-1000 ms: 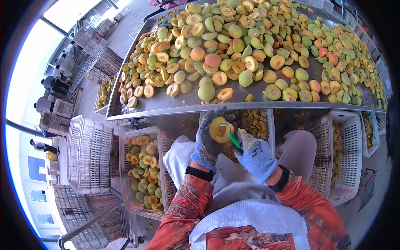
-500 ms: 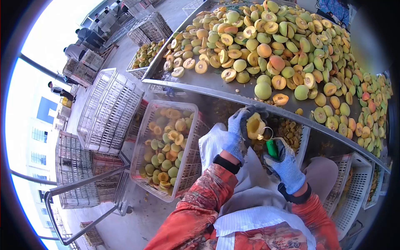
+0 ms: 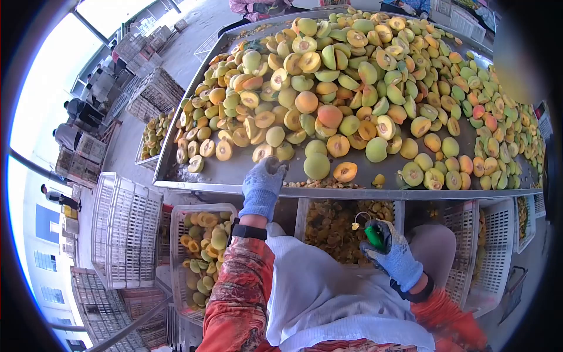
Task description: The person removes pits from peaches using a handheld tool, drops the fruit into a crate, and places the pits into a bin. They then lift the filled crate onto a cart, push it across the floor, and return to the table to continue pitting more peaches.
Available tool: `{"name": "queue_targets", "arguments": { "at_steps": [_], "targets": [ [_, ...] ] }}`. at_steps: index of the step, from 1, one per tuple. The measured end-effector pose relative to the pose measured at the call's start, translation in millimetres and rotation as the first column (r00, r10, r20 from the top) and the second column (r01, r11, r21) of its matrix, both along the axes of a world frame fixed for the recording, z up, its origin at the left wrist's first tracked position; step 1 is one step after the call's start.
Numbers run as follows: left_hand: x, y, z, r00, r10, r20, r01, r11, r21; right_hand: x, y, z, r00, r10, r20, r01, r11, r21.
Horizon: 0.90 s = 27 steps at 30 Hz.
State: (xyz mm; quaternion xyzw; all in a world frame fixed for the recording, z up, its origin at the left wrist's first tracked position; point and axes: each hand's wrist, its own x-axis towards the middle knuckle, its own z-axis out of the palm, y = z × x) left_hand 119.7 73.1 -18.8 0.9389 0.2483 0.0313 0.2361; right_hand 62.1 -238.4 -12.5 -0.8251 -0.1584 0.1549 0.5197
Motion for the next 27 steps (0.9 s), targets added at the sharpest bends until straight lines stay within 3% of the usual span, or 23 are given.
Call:
{"name": "queue_targets", "arguments": {
  "at_steps": [1,3,4,5,6,7,8,9,10,11,12,13,15,16,17,18,19,21,23,25,26,27],
  "targets": [
    [19.1,-22.8,0.0,0.994,-0.037,-0.107,0.041,0.998,0.04,2.3,-3.9,1.2,1.0,-0.021,0.0,0.021,1.0,-0.003],
    [42.4,-57.1,-19.4,0.979,-0.176,-0.106,0.189,0.973,0.129,6.1,-13.3,2.6,1.0,-0.025,0.005,0.025,0.995,-0.101],
    [49.4,-76.4,-16.1,0.951,-0.198,-0.236,0.236,0.961,0.143,7.2,-17.8,-2.0,0.999,-0.044,0.006,0.044,0.994,-0.104],
    [54.2,-76.1,-23.5,0.947,-0.216,-0.236,0.253,0.957,0.141,7.3,-21.9,-10.0,0.998,-0.047,-0.047,0.048,0.999,0.023],
    [59.0,-74.4,-37.4,0.973,-0.213,-0.088,0.215,0.977,0.015,5.6,-31.6,-14.4,0.994,-0.055,-0.1,0.069,0.987,0.147],
    [54.9,-70.1,-30.2,0.985,-0.164,0.054,0.17,0.979,-0.115,3.6,-34.0,-12.4,0.993,-0.063,-0.103,0.078,0.986,0.148],
    [45.1,-64.7,-21.3,0.99,0.026,0.138,0.098,0.575,-0.812,2.8,-32.6,-7.4,0.964,-0.088,-0.251,0.161,0.945,0.286],
    [26.4,-54.8,-9.6,0.962,0.12,0.244,0.237,0.073,-0.969,1.2,-29.2,-1.2,0.914,-0.081,-0.398,0.254,0.878,0.405],
    [9.5,-64.7,11.9,0.912,0.016,0.409,0.381,0.329,-0.864,1.1,-24.7,8.4,0.911,-0.069,-0.406,0.25,0.875,0.413],
    [-4.3,-75.3,28.3,0.838,-0.128,0.53,0.506,0.542,-0.671,4.6,-19.1,20.8,0.956,-0.05,-0.288,0.151,0.928,0.34],
    [-14.8,-80.0,29.9,0.84,-0.124,0.528,0.5,0.554,-0.666,7.1,-12.7,29.3,0.986,-0.018,-0.166,0.06,0.966,0.25],
    [-25.7,-85.8,30.2,0.826,-0.131,0.548,0.514,0.574,-0.637,6.3,-6.2,28.9,0.985,-0.009,-0.17,0.053,0.965,0.255],
    [-43.8,-94.9,25.8,0.812,-0.141,0.567,0.529,0.588,-0.612,3.8,5.2,22.4,0.977,0.042,0.208,-0.055,0.997,0.055],
    [-50.4,-97.5,17.9,0.865,0.095,0.492,0.462,0.229,-0.857,3.2,11.0,25.8,0.972,0.052,0.23,-0.052,0.999,-0.004],
    [-56.0,-100.6,12.9,0.91,0.271,0.314,0.372,-0.199,-0.907,2.4,14.3,29.8,0.972,0.05,0.229,-0.049,0.999,-0.009],
    [-60.6,-105.0,15.3,0.944,0.277,0.179,0.304,-0.517,-0.8,1.5,16.8,33.6,0.946,0.1,0.309,-0.078,0.993,-0.084],
    [-65.8,-111.7,18.2,0.945,0.275,0.177,0.301,-0.52,-0.799,-1.8,17.5,35.3,0.912,0.155,0.381,-0.1,0.982,-0.16],
    [-74.3,-127.0,30.9,0.904,0.278,0.325,0.387,-0.211,-0.897,-8.2,17.4,32.5,0.869,0.134,0.477,-0.073,0.987,-0.145],
    [-78.7,-130.9,41.0,0.895,0.274,0.353,0.415,-0.218,-0.883,-13.0,15.5,40.4,0.865,0.13,0.485,-0.061,0.986,-0.156],
    [-81.1,-131.6,42.9,0.905,0.227,0.359,0.382,-0.063,-0.922,-17.4,12.7,40.3,0.866,0.149,0.478,-0.068,0.981,-0.183],
    [-83.8,-133.7,46.7,0.904,0.227,0.362,0.384,-0.061,-0.921,-19.4,11.4,40.3,0.869,0.165,0.467,-0.072,0.975,-0.212],
    [-87.7,-138.4,55.6,0.879,0.197,0.435,0.425,0.09,-0.9,-22.8,11.0,44.6,0.868,0.164,0.468,-0.071,0.975,-0.21]
  ]
}}
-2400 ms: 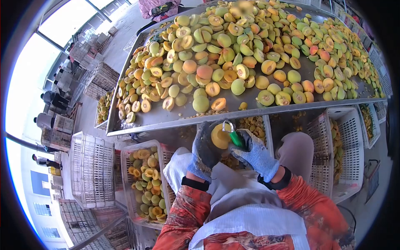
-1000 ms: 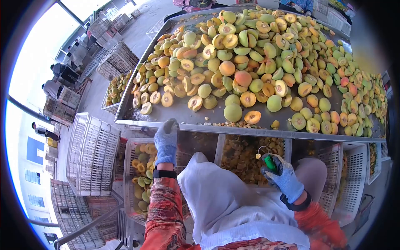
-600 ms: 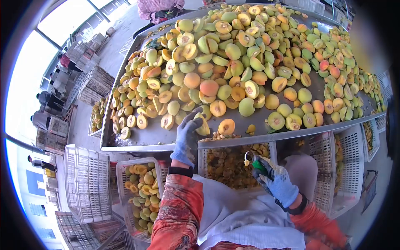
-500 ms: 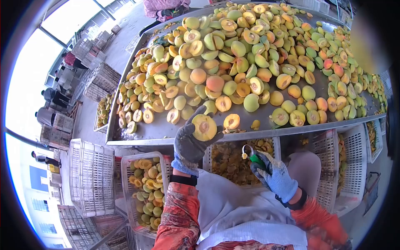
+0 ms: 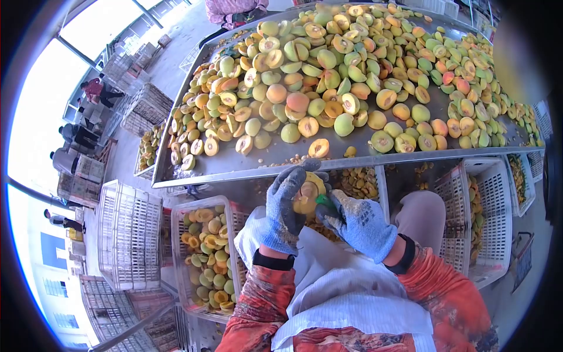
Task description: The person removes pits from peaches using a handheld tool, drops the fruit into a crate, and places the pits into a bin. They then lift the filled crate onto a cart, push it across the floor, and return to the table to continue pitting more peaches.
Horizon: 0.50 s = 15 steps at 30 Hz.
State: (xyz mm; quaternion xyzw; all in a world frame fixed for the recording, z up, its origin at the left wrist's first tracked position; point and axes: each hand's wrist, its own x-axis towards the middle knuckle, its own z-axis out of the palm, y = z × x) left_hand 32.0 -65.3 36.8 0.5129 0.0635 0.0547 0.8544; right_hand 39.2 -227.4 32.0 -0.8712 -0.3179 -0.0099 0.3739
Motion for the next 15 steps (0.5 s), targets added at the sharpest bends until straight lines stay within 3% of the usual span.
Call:
{"name": "queue_targets", "arguments": {
  "at_steps": [1,3,6,8,9,10,11,14,15],
  "targets": [
    [-3.6,-4.7,7.3,0.998,0.032,0.049,-0.039,0.988,0.148,-4.0,-0.3,7.6,0.998,0.008,-0.064,-0.01,0.999,-0.033],
    [-12.2,-11.9,14.5,0.998,0.055,0.03,-0.059,0.984,0.169,-10.4,-2.0,9.7,0.992,0.017,-0.127,-0.025,0.998,-0.061],
    [-23.3,-22.7,21.4,0.988,0.149,0.044,-0.155,0.964,0.214,-20.8,-5.3,1.8,0.987,0.073,-0.144,-0.061,0.994,0.087],
    [-28.5,-25.7,27.3,0.989,0.139,-0.05,-0.138,0.99,0.027,-25.1,-5.8,2.7,0.816,0.26,-0.517,-0.031,0.912,0.41],
    [-29.1,-27.8,24.7,0.983,0.182,-0.001,-0.181,0.979,0.099,-26.8,-7.6,6.9,0.816,0.28,-0.506,-0.052,0.907,0.418],
    [-30.1,-31.7,26.3,0.972,0.23,0.047,-0.235,0.959,0.159,-26.6,-10.7,14.5,0.54,0.376,-0.753,0.101,0.859,0.502],
    [-29.9,-31.8,25.1,0.972,0.232,0.041,-0.236,0.959,0.157,-24.1,-10.6,21.0,0.18,0.479,-0.859,0.256,0.821,0.511],
    [-18.2,-24.4,-9.8,0.945,0.32,0.069,-0.323,0.945,0.046,-2.1,-6.1,17.7,0.222,0.362,-0.906,0.176,0.899,0.402],
    [-12.5,-22.7,-18.2,0.929,0.37,-0.005,-0.368,0.926,0.086,3.4,-5.0,-4.6,0.718,0.227,-0.658,0.001,0.945,0.328]
  ]
}}
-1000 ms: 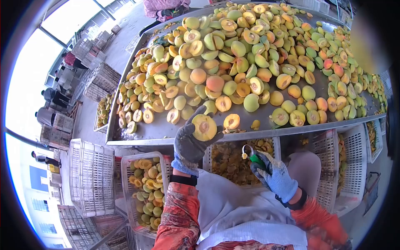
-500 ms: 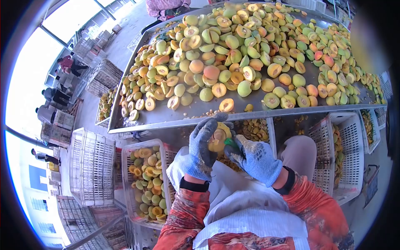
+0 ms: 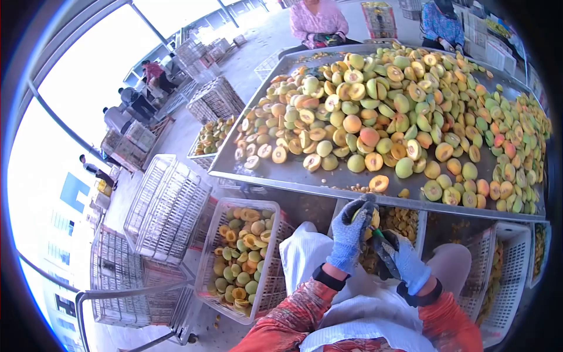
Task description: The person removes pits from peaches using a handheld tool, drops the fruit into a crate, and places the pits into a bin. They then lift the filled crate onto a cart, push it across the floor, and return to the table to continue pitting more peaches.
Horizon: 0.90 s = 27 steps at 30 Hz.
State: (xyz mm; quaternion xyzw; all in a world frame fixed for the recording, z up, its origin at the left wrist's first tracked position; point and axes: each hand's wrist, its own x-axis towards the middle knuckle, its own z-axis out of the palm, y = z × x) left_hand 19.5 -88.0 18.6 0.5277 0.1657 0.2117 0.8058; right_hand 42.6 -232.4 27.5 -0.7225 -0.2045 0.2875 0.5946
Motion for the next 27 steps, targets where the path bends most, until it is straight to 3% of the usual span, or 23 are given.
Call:
{"name": "queue_targets", "arguments": {
  "at_steps": [1,2,3,4,5,7,8,9,10,11,13,15,17,19,20,21,23,24,25,26,27],
  "targets": [
    [7.1,0.4,-4.5,0.995,0.046,-0.084,-0.046,0.999,0.003,1.3,5.9,-12.4,0.825,-0.033,0.564,0.105,0.99,-0.096],
    [12.5,-0.1,-9.8,0.995,0.069,-0.068,-0.077,0.99,-0.119,-3.0,6.1,-19.5,0.819,-0.021,0.574,0.09,0.992,-0.092],
    [13.2,-0.3,-8.9,0.995,0.083,-0.06,-0.09,0.989,-0.12,-10.1,8.9,-14.7,0.759,-0.01,0.651,0.189,0.96,-0.206],
    [13.4,-0.6,-7.3,0.996,0.049,-0.072,-0.05,0.999,-0.019,-13.7,10.3,-9.3,0.695,0.01,0.719,0.299,0.905,-0.302],
    [13.1,-0.2,-6.5,0.996,0.015,-0.09,-0.007,0.997,0.082,-14.1,9.4,-2.9,0.692,0.015,0.721,0.294,0.907,-0.301],
    [10.1,4.0,-10.0,0.994,0.053,-0.095,-0.041,0.992,0.122,-14.2,7.0,7.4,0.92,0.046,0.388,0.096,0.936,-0.34],
    [8.3,10.4,-14.4,0.995,-0.018,-0.094,0.046,0.949,0.311,-13.3,4.1,3.0,0.92,0.046,0.389,0.096,0.936,-0.339],
    [6.5,15.4,-10.3,0.991,-0.086,-0.105,0.126,0.865,0.485,-11.3,-0.7,-0.9,0.963,0.037,0.266,0.008,0.986,-0.167],
    [7.7,20.7,-6.2,0.985,-0.146,-0.087,0.17,0.839,0.516,-10.9,-3.6,-2.4,0.989,0.056,0.136,-0.058,0.998,0.017],
    [12.5,24.1,-0.7,0.986,-0.143,-0.088,0.168,0.842,0.512,-11.3,-5.1,0.0,0.989,0.06,0.133,-0.062,0.998,0.012],
    [19.5,29.2,13.0,0.875,-0.22,-0.431,0.428,0.768,0.477,-13.8,3.7,30.4,0.984,0.064,-0.166,-0.066,0.998,-0.009],
    [16.5,22.4,4.4,0.887,-0.14,-0.44,0.389,0.739,0.549,-14.8,9.4,33.1,0.993,0.07,-0.093,-0.077,0.994,-0.076],
    [10.4,15.2,-4.2,0.983,0.035,-0.182,0.089,0.77,0.632,-14.1,10.8,28.3,0.997,0.072,-0.018,-0.074,0.987,-0.141],
    [10.0,15.2,-15.6,0.992,0.019,-0.123,0.055,0.818,0.573,-15.9,9.3,17.2,0.95,0.055,-0.307,-0.038,0.997,0.06],
    [10.8,16.2,-19.2,0.999,0.009,-0.051,0.019,0.858,0.513,-14.6,8.8,20.1,0.95,0.054,-0.308,-0.038,0.998,0.059],
    [13.0,20.2,-8.5,0.999,0.01,-0.053,0.019,0.86,0.51,-13.0,9.4,30.2,0.924,0.082,-0.373,-0.058,0.995,0.075],
    [20.1,33.7,14.1,0.834,-0.271,-0.482,0.473,0.801,0.368,-12.4,9.4,29.0,0.894,0.113,-0.434,-0.081,0.992,0.092],
    [23.2,33.4,12.3,0.816,-0.24,-0.526,0.483,0.783,0.393,-9.9,9.7,17.4,0.937,0.124,-0.328,-0.092,0.99,0.11],
    [23.8,31.6,7.9,0.818,-0.239,-0.524,0.482,0.782,0.395,-8.4,10.4,11.9,0.967,0.13,-0.22,-0.104,0.986,0.126],
    [21.3,28.2,1.4,0.905,-0.168,-0.391,0.374,0.753,0.541,-7.2,8.3,16.1,0.966,0.129,-0.222,-0.102,0.986,0.128],
    [19.3,26.0,0.6,0.965,-0.111,-0.239,0.245,0.708,0.663,-4.8,5.3,26.3,0.923,0.139,-0.36,-0.104,0.988,0.116]
  ]
}}
